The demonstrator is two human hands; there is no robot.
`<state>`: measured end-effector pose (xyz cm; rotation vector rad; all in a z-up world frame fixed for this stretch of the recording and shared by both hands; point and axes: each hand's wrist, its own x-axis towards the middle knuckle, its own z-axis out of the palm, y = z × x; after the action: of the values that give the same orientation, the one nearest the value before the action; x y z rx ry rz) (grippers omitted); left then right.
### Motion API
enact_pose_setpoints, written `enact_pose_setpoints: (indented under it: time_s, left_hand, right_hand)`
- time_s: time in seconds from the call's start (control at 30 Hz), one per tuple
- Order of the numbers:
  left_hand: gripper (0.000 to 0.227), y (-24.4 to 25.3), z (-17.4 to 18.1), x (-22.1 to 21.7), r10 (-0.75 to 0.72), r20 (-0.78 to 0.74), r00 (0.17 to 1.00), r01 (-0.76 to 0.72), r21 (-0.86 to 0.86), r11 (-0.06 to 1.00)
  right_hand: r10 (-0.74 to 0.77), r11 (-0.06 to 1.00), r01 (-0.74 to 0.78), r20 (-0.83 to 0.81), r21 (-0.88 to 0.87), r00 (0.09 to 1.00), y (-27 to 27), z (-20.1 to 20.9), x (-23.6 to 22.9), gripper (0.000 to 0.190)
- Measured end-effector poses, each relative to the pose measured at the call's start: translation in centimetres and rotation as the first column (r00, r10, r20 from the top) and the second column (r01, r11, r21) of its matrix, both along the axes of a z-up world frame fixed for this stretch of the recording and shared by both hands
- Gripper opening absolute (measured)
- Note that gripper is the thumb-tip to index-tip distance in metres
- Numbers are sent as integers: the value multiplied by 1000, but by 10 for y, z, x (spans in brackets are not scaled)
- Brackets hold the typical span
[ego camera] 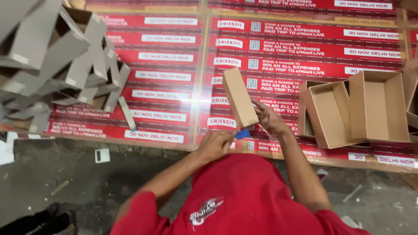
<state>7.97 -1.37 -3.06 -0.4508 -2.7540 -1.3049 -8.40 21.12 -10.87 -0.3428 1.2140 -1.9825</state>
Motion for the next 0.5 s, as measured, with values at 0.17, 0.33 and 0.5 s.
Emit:
enact_pose_setpoints:
  time_s: [0.17, 0.33, 0.5]
  left_hand:
    - [24, -25, 23, -26, 306, 13, 952, -303, 193, 933]
    - [38, -49, 80, -54, 312, -31, 950, -307, 101, 946]
    - [36, -26, 94, -53, 45, -69, 997, -47, -34, 998]
  right_hand:
    - [49, 894, -1, -96, 447, 994, -23, 29, 0, 58]
    - [5, 980, 78, -412, 183, 911, -23, 32, -9, 54]
    - [-29, 979, 108, -404, 174, 914, -12, 16, 29, 50]
